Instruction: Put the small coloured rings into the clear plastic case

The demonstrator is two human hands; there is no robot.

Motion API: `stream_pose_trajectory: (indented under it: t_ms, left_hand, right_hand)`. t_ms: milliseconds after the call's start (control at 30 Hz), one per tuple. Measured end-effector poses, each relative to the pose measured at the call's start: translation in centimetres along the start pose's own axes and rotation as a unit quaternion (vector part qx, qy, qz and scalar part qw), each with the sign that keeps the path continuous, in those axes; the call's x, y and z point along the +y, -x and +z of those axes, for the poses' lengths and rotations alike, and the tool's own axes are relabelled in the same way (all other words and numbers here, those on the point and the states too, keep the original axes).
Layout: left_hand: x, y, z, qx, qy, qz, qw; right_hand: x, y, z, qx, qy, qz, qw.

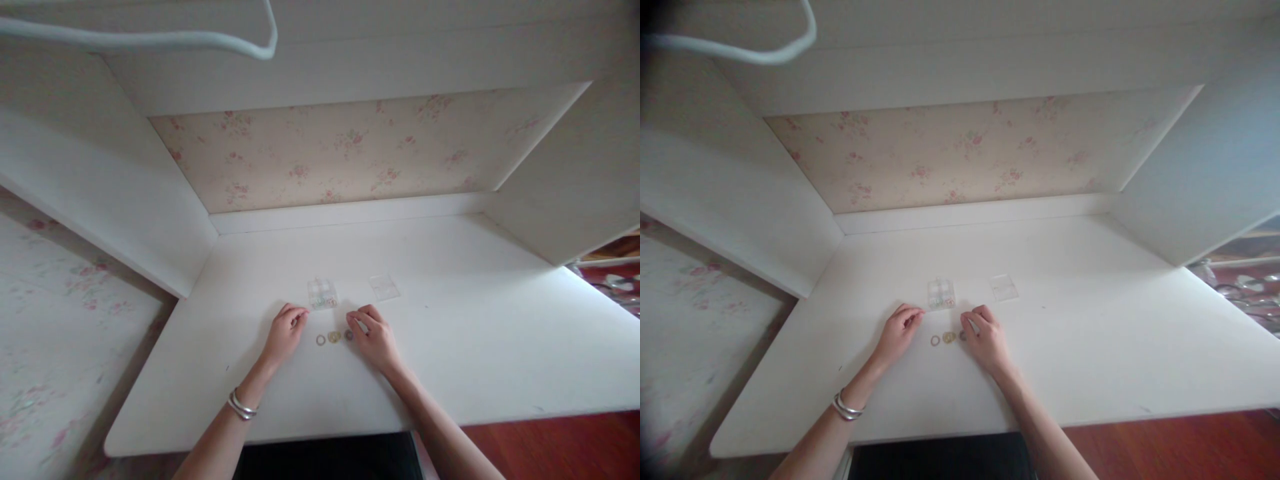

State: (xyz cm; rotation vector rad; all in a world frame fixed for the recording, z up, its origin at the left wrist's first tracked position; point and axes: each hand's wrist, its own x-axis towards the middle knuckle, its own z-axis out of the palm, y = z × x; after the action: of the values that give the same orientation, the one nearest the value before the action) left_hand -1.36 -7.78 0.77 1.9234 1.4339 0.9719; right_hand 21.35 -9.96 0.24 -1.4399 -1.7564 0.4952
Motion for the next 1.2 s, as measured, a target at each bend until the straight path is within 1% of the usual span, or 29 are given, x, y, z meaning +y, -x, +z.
stream_pose_trajectory:
  t_ms: [100, 200, 300, 400, 500, 567, 733, 833, 933, 1000, 1100, 1200]
  left_hand:
    - [-0.4, 0.3, -0.3, 0.0, 0.015, -0.008, 1.0]
    - [-0.5, 0.3, -0.4, -0.001, 0.016, -0.004, 1.0]
    - [-0.5, 0.3, -0.5, -0.007, 0.012, -0.002, 1.0]
    - [-0.4, 0.5, -0.5, -0.013, 0.012, -0.001, 1.0]
    - [-0.4, 0.7, -0.6, -0.026, 0.011, 0.008, 1.0]
    - [-0.4, 0.8, -0.5, -0.032, 0.01, 0.013, 0.999]
    - [-0.1, 1.0, -0.7, -0.048, 0.011, 0.01, 0.999]
    - [0.5, 1.3, -0.9, -0.081, -0.006, 0.02, 0.996]
    - [1.1, 1.8, -1.1, -0.128, -0.056, 0.061, 0.988]
    - [1.3, 2.1, -1.1, -0.143, -0.09, 0.087, 0.982]
    - [1.3, 2.3, -1.0, -0.145, -0.119, 0.102, 0.977]
    - [1.3, 2.4, -1.0, -0.149, -0.125, 0.103, 0.976]
  right_hand:
    - [-2.3, 0.8, 0.1, -0.082, 0.062, -0.081, 0.991]
    - [-4.5, 1.2, 0.1, -0.157, 0.133, -0.138, 0.969]
    - [-5.7, 1.0, 0.2, -0.195, 0.185, -0.162, 0.95]
    - [-6.1, 0.5, 0.6, -0.21, 0.224, -0.167, 0.937]
    - [-6.0, 0.3, 1.3, -0.209, 0.242, -0.176, 0.931]
    - [-6.0, 0.3, 1.6, -0.204, 0.236, -0.183, 0.932]
    - [-6.0, 0.0, 1.3, -0.179, 0.193, -0.167, 0.95]
    - [-5.2, -1.1, 0.8, -0.145, 0.165, -0.133, 0.966]
    - [-3.7, -2.8, 0.6, -0.088, 0.157, -0.093, 0.979]
    - [-2.8, -3.9, 0.7, -0.061, 0.161, -0.078, 0.982]
    - [-2.0, -5.1, 1.0, -0.043, 0.17, -0.077, 0.982]
    - [-2.0, -5.8, 1.4, -0.048, 0.18, -0.08, 0.979]
